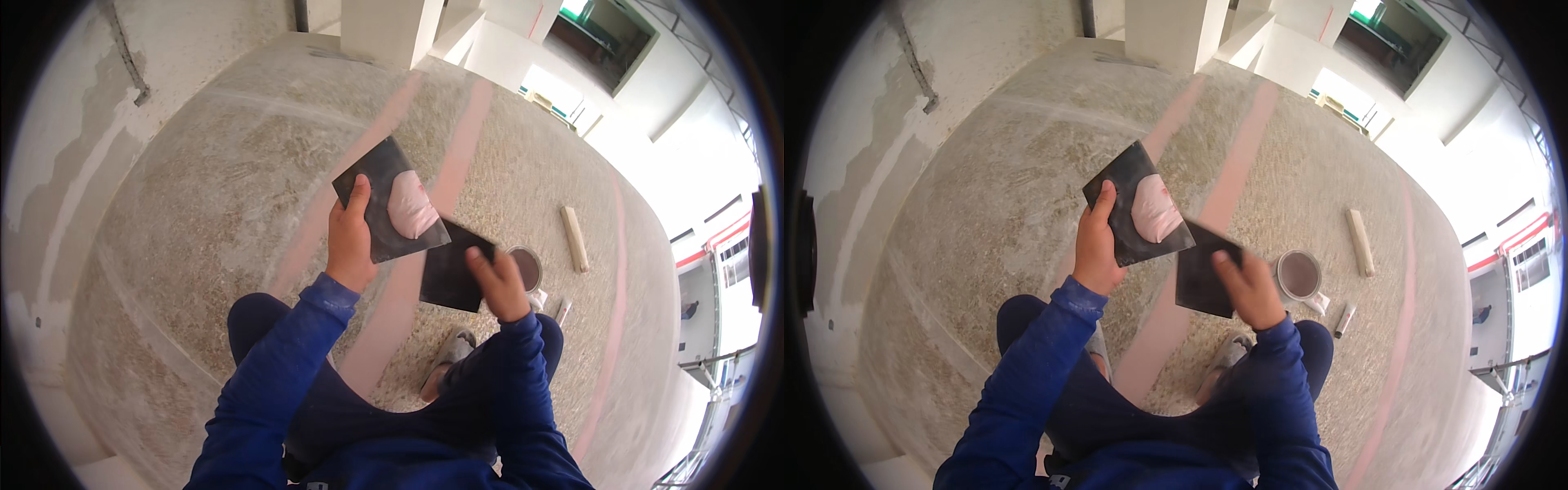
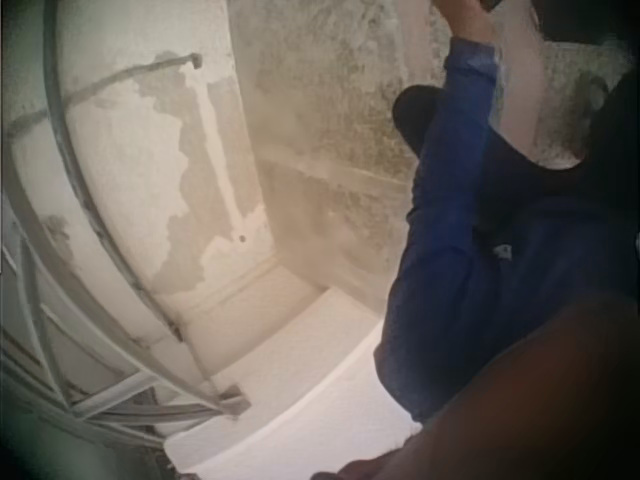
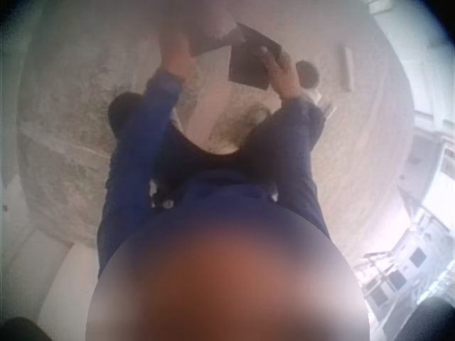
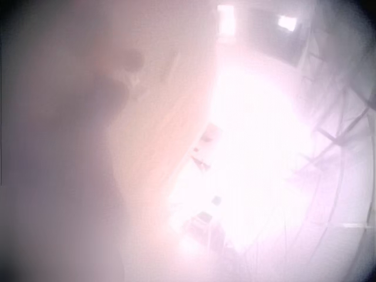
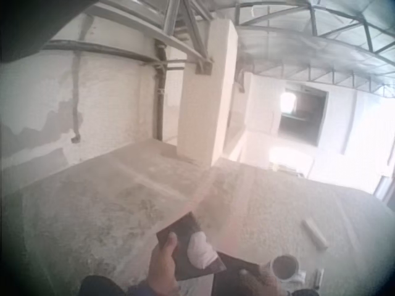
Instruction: The person scoops pink grout from a bucket onto a trowel, transfers it to a float, and spreads it into the tile joints on a tiled floor. They repeatedly smooth the grout along the joints using the float.
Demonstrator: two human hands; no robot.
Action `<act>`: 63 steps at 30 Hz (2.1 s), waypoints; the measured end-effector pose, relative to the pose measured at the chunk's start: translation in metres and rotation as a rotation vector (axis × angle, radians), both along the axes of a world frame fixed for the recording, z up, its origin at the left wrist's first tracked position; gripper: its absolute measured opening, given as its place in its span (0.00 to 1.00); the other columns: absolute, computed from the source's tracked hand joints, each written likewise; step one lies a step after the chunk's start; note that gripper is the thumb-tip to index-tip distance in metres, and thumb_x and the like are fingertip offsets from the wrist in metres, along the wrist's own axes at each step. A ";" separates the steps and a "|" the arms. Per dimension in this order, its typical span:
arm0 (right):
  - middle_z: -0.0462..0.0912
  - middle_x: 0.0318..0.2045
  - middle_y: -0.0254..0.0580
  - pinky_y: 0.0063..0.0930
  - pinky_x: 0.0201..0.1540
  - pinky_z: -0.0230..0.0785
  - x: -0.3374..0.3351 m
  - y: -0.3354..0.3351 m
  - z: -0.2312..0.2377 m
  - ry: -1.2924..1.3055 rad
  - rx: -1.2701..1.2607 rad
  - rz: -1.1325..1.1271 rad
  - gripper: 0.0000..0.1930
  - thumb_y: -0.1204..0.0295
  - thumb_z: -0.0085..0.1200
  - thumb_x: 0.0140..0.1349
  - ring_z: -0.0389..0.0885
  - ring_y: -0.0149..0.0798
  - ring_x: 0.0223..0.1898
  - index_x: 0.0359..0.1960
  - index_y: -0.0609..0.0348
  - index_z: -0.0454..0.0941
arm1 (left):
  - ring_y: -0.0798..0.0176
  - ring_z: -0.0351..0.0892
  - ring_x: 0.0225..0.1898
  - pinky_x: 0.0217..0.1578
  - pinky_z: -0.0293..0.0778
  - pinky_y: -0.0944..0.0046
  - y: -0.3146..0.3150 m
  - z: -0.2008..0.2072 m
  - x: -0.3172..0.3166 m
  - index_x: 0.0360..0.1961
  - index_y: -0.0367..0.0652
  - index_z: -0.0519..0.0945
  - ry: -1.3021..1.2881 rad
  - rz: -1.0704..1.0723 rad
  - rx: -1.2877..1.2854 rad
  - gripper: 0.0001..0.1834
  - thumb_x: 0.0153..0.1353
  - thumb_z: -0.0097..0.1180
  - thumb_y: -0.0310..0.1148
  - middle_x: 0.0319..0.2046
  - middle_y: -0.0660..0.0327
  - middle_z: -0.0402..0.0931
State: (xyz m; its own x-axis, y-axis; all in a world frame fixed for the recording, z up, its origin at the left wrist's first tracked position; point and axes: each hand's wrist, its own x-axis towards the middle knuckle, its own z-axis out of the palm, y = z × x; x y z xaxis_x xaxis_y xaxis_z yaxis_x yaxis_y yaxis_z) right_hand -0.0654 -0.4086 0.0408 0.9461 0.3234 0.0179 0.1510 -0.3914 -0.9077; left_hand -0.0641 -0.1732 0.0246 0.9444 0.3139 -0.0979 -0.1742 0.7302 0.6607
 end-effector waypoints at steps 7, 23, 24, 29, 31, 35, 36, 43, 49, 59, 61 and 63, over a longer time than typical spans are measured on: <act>0.85 0.43 0.45 0.29 0.45 0.79 -0.014 -0.002 0.014 0.254 0.590 -0.219 0.16 0.68 0.56 0.71 0.85 0.36 0.43 0.53 0.67 0.76 | 0.60 0.82 0.54 0.53 0.82 0.57 -0.002 -0.004 0.004 0.62 0.38 0.72 -0.024 -0.028 0.042 0.28 0.73 0.54 0.50 0.55 0.57 0.78; 0.80 0.61 0.31 0.57 0.72 0.52 0.003 0.030 0.133 -0.965 -1.018 0.635 0.31 0.78 0.63 0.51 0.71 0.46 0.67 0.57 0.31 0.83 | 0.60 0.83 0.50 0.49 0.83 0.58 -0.007 0.019 -0.014 0.57 0.36 0.73 0.079 -0.263 -0.052 0.26 0.77 0.47 0.51 0.49 0.55 0.79; 0.79 0.62 0.31 0.57 0.73 0.52 0.008 0.028 0.136 -0.958 -1.038 0.644 0.32 0.79 0.62 0.51 0.71 0.47 0.67 0.58 0.31 0.82 | 0.60 0.83 0.49 0.48 0.83 0.59 -0.008 0.019 -0.014 0.58 0.36 0.73 0.089 -0.270 -0.033 0.26 0.77 0.47 0.51 0.49 0.55 0.79; 0.83 0.58 0.30 0.56 0.72 0.54 0.023 0.029 0.146 -0.976 -0.970 0.702 0.26 0.82 0.58 0.55 0.74 0.47 0.64 0.53 0.35 0.86 | 0.59 0.83 0.49 0.48 0.84 0.59 -0.011 0.018 -0.016 0.58 0.35 0.73 0.057 -0.322 -0.022 0.26 0.76 0.47 0.50 0.50 0.55 0.80; 0.81 0.61 0.31 0.56 0.72 0.55 0.025 0.030 0.150 -0.977 -0.967 0.669 0.26 0.81 0.57 0.56 0.73 0.48 0.65 0.55 0.36 0.85 | 0.59 0.84 0.49 0.48 0.84 0.59 -0.010 0.017 -0.017 0.58 0.35 0.73 0.077 -0.351 -0.024 0.26 0.77 0.47 0.50 0.50 0.54 0.80; 0.80 0.62 0.33 0.56 0.71 0.57 0.023 0.028 0.151 -1.055 -0.866 0.575 0.25 0.80 0.58 0.57 0.74 0.49 0.65 0.56 0.38 0.84 | 0.57 0.84 0.49 0.48 0.85 0.56 -0.006 0.014 -0.014 0.58 0.36 0.73 0.025 -0.409 -0.125 0.25 0.77 0.47 0.48 0.51 0.53 0.80; 0.82 0.60 0.33 0.56 0.70 0.58 0.023 0.026 0.151 -1.049 -0.902 0.665 0.24 0.79 0.58 0.58 0.75 0.49 0.64 0.55 0.40 0.85 | 0.56 0.85 0.49 0.48 0.85 0.55 -0.004 0.014 -0.013 0.58 0.36 0.73 0.007 -0.442 -0.179 0.24 0.77 0.47 0.48 0.51 0.53 0.80; 0.80 0.61 0.33 0.54 0.68 0.61 0.020 0.014 0.149 -1.059 -0.837 0.598 0.25 0.75 0.55 0.58 0.75 0.48 0.63 0.58 0.37 0.83 | 0.56 0.85 0.49 0.47 0.86 0.53 -0.004 0.014 -0.012 0.57 0.36 0.73 0.039 -0.405 -0.203 0.24 0.77 0.47 0.48 0.49 0.53 0.81; 0.80 0.62 0.35 0.53 0.70 0.60 0.024 0.015 0.153 -1.053 -0.784 0.544 0.26 0.80 0.60 0.57 0.74 0.51 0.65 0.57 0.39 0.83 | 0.60 0.85 0.48 0.47 0.84 0.58 -0.010 0.018 -0.016 0.56 0.38 0.76 0.061 -0.316 -0.060 0.26 0.75 0.50 0.51 0.50 0.55 0.82; 0.81 0.61 0.33 0.53 0.70 0.60 0.024 0.027 0.149 -1.004 -0.846 0.687 0.26 0.79 0.60 0.54 0.74 0.48 0.64 0.55 0.36 0.85 | 0.62 0.84 0.48 0.49 0.82 0.61 -0.015 0.016 -0.019 0.58 0.38 0.76 -0.024 -0.362 -0.021 0.26 0.77 0.47 0.51 0.51 0.56 0.81; 0.81 0.60 0.31 0.54 0.69 0.61 0.024 0.029 0.147 -0.979 -0.983 0.873 0.25 0.75 0.59 0.54 0.74 0.46 0.63 0.55 0.36 0.84 | 0.62 0.84 0.48 0.49 0.82 0.62 -0.014 0.015 -0.019 0.58 0.38 0.76 -0.017 -0.406 -0.080 0.25 0.77 0.46 0.50 0.51 0.57 0.81; 0.81 0.60 0.29 0.54 0.69 0.60 0.024 0.030 0.147 -1.048 -0.959 0.763 0.25 0.75 0.59 0.55 0.74 0.46 0.64 0.55 0.35 0.84 | 0.62 0.84 0.48 0.49 0.82 0.62 -0.014 0.015 -0.018 0.58 0.38 0.76 0.006 -0.386 -0.009 0.26 0.77 0.46 0.50 0.50 0.57 0.81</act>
State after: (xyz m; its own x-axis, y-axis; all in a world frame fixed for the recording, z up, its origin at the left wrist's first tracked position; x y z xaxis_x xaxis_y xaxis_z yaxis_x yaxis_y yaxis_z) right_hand -0.0410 -0.3788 0.1873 0.2693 0.9620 0.0444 0.9325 -0.2720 0.2376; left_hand -0.0819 -0.1870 0.0393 0.9923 -0.0655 -0.1051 0.1185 0.7473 0.6539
